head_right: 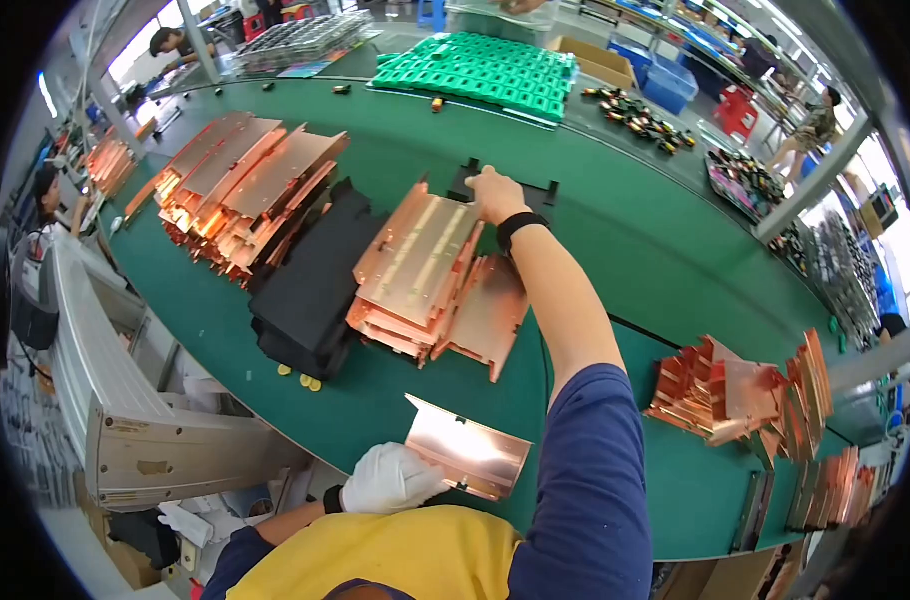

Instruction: Applying adhesive insulation film to copper plates using a pressing tool on an industrial assembly line.

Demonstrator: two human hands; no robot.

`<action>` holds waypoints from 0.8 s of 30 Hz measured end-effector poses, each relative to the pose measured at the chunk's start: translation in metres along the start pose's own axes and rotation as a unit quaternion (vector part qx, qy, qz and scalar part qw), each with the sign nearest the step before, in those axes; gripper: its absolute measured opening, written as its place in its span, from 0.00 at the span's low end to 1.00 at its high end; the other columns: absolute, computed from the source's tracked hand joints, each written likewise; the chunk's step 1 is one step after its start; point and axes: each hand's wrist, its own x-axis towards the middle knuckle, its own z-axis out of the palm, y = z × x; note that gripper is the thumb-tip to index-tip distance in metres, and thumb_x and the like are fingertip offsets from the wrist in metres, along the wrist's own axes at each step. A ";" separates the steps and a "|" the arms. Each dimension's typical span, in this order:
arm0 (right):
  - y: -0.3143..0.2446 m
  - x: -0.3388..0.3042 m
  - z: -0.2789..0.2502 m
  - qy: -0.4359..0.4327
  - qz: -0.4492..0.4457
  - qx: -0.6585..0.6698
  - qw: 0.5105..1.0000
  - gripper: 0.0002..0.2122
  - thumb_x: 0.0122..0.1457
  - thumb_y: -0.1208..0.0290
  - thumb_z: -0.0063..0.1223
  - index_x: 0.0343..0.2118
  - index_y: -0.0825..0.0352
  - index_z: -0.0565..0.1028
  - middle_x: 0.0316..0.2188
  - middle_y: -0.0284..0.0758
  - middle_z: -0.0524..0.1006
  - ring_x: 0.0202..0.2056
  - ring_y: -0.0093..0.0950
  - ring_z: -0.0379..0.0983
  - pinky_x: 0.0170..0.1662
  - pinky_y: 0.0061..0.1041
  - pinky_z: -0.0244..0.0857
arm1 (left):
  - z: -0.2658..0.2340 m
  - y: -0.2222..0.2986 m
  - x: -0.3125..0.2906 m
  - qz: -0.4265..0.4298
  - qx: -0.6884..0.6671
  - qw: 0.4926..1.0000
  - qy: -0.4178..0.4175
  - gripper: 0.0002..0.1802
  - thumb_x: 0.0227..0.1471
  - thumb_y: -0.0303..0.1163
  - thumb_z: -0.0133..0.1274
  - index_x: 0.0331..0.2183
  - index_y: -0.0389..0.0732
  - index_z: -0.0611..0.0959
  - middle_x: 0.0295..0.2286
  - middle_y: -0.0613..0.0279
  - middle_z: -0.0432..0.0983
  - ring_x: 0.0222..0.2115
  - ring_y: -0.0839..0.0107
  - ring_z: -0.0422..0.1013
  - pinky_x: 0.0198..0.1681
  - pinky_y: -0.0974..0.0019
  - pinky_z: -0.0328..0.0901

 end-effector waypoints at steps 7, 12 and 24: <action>0.034 -0.042 -0.026 0.213 -0.039 0.056 0.975 0.09 0.51 0.66 0.52 0.28 0.64 0.81 0.28 0.42 0.79 0.35 0.44 0.76 0.40 0.38 0.70 | 0.007 -0.002 0.005 0.001 -0.007 0.998 0.057 0.07 0.43 0.33 0.62 0.29 0.47 0.81 0.17 0.66 0.70 0.18 0.61 0.68 0.19 0.61 0.62; 0.014 -0.196 -0.096 0.113 0.096 0.331 0.932 0.08 0.57 0.71 0.55 0.35 0.70 0.79 0.24 0.31 0.79 0.22 0.17 0.70 0.26 0.18 0.66 | 0.007 -0.004 0.006 0.017 -0.050 0.996 0.065 0.06 0.44 0.33 0.61 0.29 0.48 0.82 0.18 0.68 0.71 0.20 0.62 0.69 0.21 0.62 0.63; -0.004 -0.479 -0.067 0.053 0.050 -0.023 0.997 0.07 0.51 0.79 0.57 0.34 0.67 0.80 0.31 0.40 0.80 0.29 0.33 0.78 0.32 0.27 0.71 | 0.014 0.020 0.006 0.023 0.033 0.996 0.080 0.13 0.37 0.26 0.63 0.31 0.45 0.82 0.26 0.63 0.71 0.28 0.59 0.68 0.32 0.58 0.63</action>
